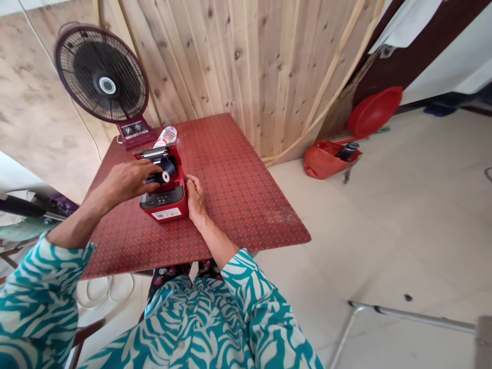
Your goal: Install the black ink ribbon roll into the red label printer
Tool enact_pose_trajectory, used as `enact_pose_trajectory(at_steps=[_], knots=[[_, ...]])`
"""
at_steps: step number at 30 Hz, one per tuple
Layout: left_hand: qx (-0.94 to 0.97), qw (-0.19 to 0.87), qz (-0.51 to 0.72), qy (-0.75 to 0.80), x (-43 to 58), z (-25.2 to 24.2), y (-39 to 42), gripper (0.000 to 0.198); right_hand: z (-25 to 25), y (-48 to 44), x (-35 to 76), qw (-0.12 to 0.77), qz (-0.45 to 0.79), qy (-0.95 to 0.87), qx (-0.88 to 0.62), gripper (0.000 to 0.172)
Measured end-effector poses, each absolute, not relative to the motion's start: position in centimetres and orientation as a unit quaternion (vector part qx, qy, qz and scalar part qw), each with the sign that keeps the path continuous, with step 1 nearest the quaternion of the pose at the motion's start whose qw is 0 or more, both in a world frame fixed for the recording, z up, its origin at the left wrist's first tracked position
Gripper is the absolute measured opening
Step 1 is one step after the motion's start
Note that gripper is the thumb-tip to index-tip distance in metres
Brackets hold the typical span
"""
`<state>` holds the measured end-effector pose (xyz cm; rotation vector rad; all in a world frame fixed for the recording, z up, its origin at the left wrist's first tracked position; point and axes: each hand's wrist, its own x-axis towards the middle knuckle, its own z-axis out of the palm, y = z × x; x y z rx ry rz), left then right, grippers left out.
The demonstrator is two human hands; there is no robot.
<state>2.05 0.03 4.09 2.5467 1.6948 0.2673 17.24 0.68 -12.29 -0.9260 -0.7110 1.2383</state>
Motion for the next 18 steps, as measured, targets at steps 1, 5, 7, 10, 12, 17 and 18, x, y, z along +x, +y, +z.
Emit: enact_pose_trajectory(at_steps=[1, 5, 7, 10, 12, 17, 18], knots=[[0.825, 0.030, 0.123, 0.552, 1.1, 4.7, -0.7, 0.031, -12.4, 0.7, 17.3, 0.659, 0.550, -0.311, -0.407, 0.038], [0.732, 0.015, 0.249, 0.635, -4.1, 5.9, -2.0, 0.029, -12.8, 0.9, 17.4, 0.661, 0.550, -0.309, -0.406, 0.038], [0.667, 0.034, 0.275, 0.691, -6.8, 5.3, -1.7, 0.029, -13.1, 1.0, 17.5, 0.660, 0.550, -0.309, -0.407, 0.038], [0.615, 0.060, 0.296, 0.728, -10.4, 2.9, -0.2, 0.035, -13.5, 1.1, 17.6, 0.658, 0.554, -0.310, -0.404, 0.038], [0.581, 0.062, 0.308, 0.751, -12.2, 0.8, 1.1, 0.035, -13.7, 1.2, 17.7, 0.657, 0.552, -0.317, -0.402, 0.038], [0.537, 0.089, 0.311, 0.779, -14.3, -4.3, 3.7, 0.029, -13.9, 1.2, 17.9, 0.651, 0.545, -0.335, -0.408, 0.037], [0.543, 0.102, 0.304, 0.776, -14.4, -5.0, 4.0, 0.026, -13.9, 1.2, 17.9, 0.650, 0.545, -0.336, -0.409, 0.037]])
